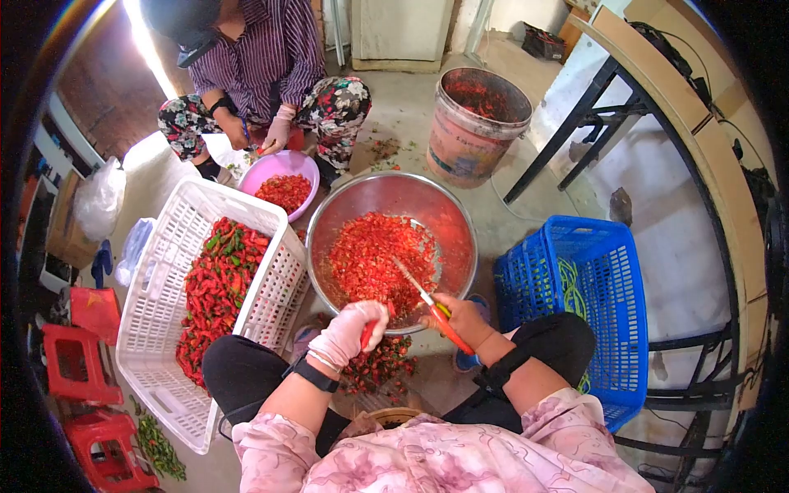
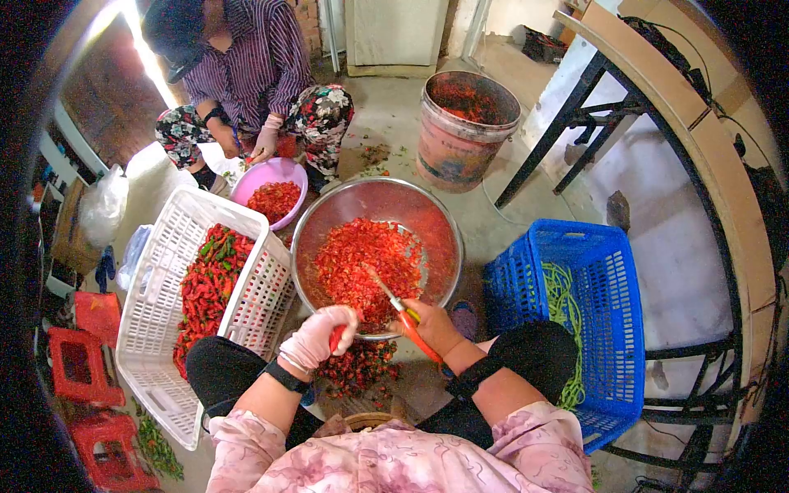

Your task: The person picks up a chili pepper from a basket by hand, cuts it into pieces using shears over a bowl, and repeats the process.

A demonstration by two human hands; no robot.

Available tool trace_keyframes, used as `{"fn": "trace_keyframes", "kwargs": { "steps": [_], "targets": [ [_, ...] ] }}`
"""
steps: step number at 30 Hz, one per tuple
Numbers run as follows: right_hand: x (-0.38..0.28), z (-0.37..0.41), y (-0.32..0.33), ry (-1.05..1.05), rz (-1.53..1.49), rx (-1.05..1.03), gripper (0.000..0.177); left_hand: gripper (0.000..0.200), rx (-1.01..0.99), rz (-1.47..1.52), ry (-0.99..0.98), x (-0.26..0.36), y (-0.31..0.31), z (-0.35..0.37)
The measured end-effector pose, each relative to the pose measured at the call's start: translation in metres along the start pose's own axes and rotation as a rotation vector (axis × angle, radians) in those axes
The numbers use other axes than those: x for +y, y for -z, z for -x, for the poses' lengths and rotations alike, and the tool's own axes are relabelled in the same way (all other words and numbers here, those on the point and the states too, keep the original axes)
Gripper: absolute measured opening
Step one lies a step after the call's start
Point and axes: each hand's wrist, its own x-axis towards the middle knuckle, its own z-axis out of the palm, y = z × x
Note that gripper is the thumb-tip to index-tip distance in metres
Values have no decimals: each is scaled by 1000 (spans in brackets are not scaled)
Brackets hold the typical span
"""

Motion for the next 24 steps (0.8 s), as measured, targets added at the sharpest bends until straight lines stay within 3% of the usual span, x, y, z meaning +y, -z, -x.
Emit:
{"fn": "trace_keyframes", "kwargs": {
  "steps": [2, 4, 6, 10, 12, 13, 14, 16, 20, 22, 24],
  "targets": [
    [20, -5, 0, -7, -20, 1, 50, 14, 254, -743, 120, -16, 13, -2],
    [22, -4, 3, -108, 143, -20, 50, 29, 350, -1348, -10, -30, 18, 0],
    [22, -5, 2, -50, 106, 37, 50, 30, 398, -1583, 19, -28, 13, 10],
    [24, -3, 3, 59, 87, 94, 48, 29, 420, -1724, -31, -29, 32, 0],
    [16, 0, 6, 30, 46, 82, 47, 25, 361, -996, 172, -22, 33, -3],
    [10, 1, 8, -1, 5, 66, 46, 20, 284, -731, 174, -18, 29, -1],
    [6, 2, 8, 0, 7, 64, 46, 20, 286, -728, 173, -16, 29, -2],
    [2, 2, 8, -24, -171, 18, 45, 17, 110, 35, 71, -12, 29, -6],
    [9, 1, 4, 30, -200, -8, 45, 21, 57, 368, -47, -2, 15, -4],
    [-2, 5, 7, -77, -193, -102, 47, 28, 16, 384, -53, -1, 21, -7],
    [-3, 6, 5, -63, -217, -97, 46, 27, -134, 498, -57, -1, 25, -12]
  ]
}}
